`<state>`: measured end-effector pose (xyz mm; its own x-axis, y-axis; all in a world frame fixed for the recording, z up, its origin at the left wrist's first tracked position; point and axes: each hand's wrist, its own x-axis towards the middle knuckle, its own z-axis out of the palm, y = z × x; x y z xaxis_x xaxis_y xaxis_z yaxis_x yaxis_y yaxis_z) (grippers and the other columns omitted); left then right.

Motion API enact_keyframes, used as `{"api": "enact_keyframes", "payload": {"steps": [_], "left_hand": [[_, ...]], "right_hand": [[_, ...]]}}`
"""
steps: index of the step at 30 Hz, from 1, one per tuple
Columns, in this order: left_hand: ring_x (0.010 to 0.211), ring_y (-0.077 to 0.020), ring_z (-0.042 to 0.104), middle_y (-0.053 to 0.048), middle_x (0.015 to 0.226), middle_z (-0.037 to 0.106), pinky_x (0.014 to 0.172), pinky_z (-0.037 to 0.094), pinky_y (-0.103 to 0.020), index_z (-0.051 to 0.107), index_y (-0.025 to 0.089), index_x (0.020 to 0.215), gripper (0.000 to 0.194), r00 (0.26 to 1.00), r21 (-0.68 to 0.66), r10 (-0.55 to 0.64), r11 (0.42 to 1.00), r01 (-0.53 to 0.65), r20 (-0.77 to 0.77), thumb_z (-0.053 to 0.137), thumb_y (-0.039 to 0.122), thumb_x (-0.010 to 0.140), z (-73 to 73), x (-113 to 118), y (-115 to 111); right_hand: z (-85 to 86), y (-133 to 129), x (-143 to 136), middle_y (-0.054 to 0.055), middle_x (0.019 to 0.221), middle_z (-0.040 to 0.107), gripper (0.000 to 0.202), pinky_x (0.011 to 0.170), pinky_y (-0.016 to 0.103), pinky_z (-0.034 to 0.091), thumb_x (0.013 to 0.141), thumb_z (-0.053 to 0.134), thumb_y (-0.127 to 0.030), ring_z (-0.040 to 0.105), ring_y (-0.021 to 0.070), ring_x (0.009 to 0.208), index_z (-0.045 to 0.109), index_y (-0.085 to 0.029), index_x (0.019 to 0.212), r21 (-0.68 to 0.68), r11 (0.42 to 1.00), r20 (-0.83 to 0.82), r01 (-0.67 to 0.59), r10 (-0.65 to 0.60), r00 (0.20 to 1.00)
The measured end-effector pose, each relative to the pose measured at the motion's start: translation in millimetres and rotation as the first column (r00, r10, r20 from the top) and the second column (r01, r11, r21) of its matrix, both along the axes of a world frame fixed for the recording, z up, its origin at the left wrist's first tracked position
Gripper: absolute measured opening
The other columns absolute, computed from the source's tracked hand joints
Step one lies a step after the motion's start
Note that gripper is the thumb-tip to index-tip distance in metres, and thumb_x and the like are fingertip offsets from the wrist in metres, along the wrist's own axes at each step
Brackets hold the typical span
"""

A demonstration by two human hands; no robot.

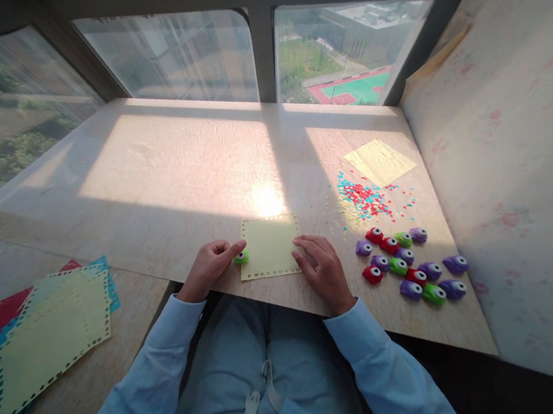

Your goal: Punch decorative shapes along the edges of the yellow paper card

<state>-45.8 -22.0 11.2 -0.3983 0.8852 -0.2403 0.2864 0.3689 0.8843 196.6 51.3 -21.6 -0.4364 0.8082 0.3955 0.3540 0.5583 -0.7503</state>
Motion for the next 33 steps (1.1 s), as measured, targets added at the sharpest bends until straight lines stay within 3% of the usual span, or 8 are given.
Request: {"api": "enact_keyframes", "payload": {"steps": [9, 18, 23, 27, 31, 33], "left_hand": [[0.052, -0.0087, 0.035, 0.004, 0.053, 0.038, 0.05, 0.026, -0.023, 0.041, 0.019, 0.056, 0.053, 0.997, -0.023, -0.019, 1.0, 0.018, -0.068, 0.069, 0.061, 0.068, -7.3, -1.5, 2.6], [0.056, -0.0142, 0.05, 0.003, 0.06, 0.052, 0.054, 0.034, -0.026, 0.046, 0.02, 0.072, 0.03, 0.957, -0.236, -0.047, 0.972, -0.023, -0.286, 0.067, 0.042, 0.076, -1.0, 4.8, 12.6], [0.057, -0.015, 0.051, 0.003, 0.06, 0.052, 0.055, 0.033, -0.026, 0.047, 0.02, 0.071, 0.028, 0.936, -0.258, -0.091, 0.966, 0.001, -0.339, 0.066, 0.039, 0.079, 2.1, 7.3, 14.2], [0.052, -0.0124, 0.047, 0.004, 0.055, 0.05, 0.051, 0.032, -0.025, 0.046, 0.019, 0.066, 0.033, 0.968, -0.22, -0.072, 0.975, 0.018, -0.239, 0.07, 0.04, 0.075, 3.9, 1.0, 13.6], [0.038, -0.0075, 0.029, 0.008, 0.043, 0.036, 0.041, 0.018, -0.022, 0.046, 0.02, 0.068, 0.041, 0.998, -0.299, -0.006, 0.954, 0.022, 0.056, 0.073, 0.051, 0.074, 6.7, -6.3, 12.2], [0.035, -0.0066, 0.024, 0.01, 0.041, 0.031, 0.038, 0.012, -0.021, 0.047, 0.021, 0.07, 0.042, 0.992, -0.323, 0.024, 0.946, 0.018, 0.127, 0.074, 0.053, 0.074, 7.6, -7.8, 11.2]], "right_hand": [[-0.3, 0.1, -0.3, 0.01, 0.108, 0.071, 0.023, 0.093, 0.046, 0.052, 0.095, 0.055, -0.035, 0.064, 0.0257, 0.105, 0.07, -0.022, 0.106, -0.015, 1.0, -0.006, 0.012, -0.012, 1.0], [-4.3, 0.8, 0.6, 0.01, 0.108, 0.071, 0.02, 0.093, 0.044, 0.051, 0.094, 0.057, -0.031, 0.064, 0.024, 0.105, 0.069, -0.021, 0.107, 0.01, 1.0, 0.0, 0.011, -0.011, 1.0], [-5.8, 1.5, 0.0, 0.009, 0.106, 0.071, 0.02, 0.092, 0.044, 0.051, 0.094, 0.056, -0.031, 0.064, 0.0244, 0.103, 0.07, -0.022, 0.105, 0.007, 1.0, -0.003, 0.011, -0.011, 1.0], [-7.7, 1.5, 0.4, 0.01, 0.107, 0.071, 0.02, 0.093, 0.043, 0.051, 0.094, 0.056, -0.029, 0.064, 0.024, 0.103, 0.069, -0.02, 0.107, 0.03, 1.0, 0.008, 0.002, -0.003, 1.0], [-9.4, 0.2, 0.5, 0.011, 0.109, 0.07, 0.021, 0.093, 0.044, 0.049, 0.093, 0.056, -0.028, 0.062, 0.0254, 0.105, 0.069, -0.019, 0.107, 0.102, 0.994, 0.086, -0.035, 0.026, 0.996], [-10.0, -0.5, 0.5, 0.011, 0.111, 0.07, 0.022, 0.093, 0.044, 0.048, 0.093, 0.055, -0.028, 0.062, 0.0261, 0.105, 0.069, -0.018, 0.107, 0.129, 0.991, 0.128, -0.048, 0.031, 0.991]]}}
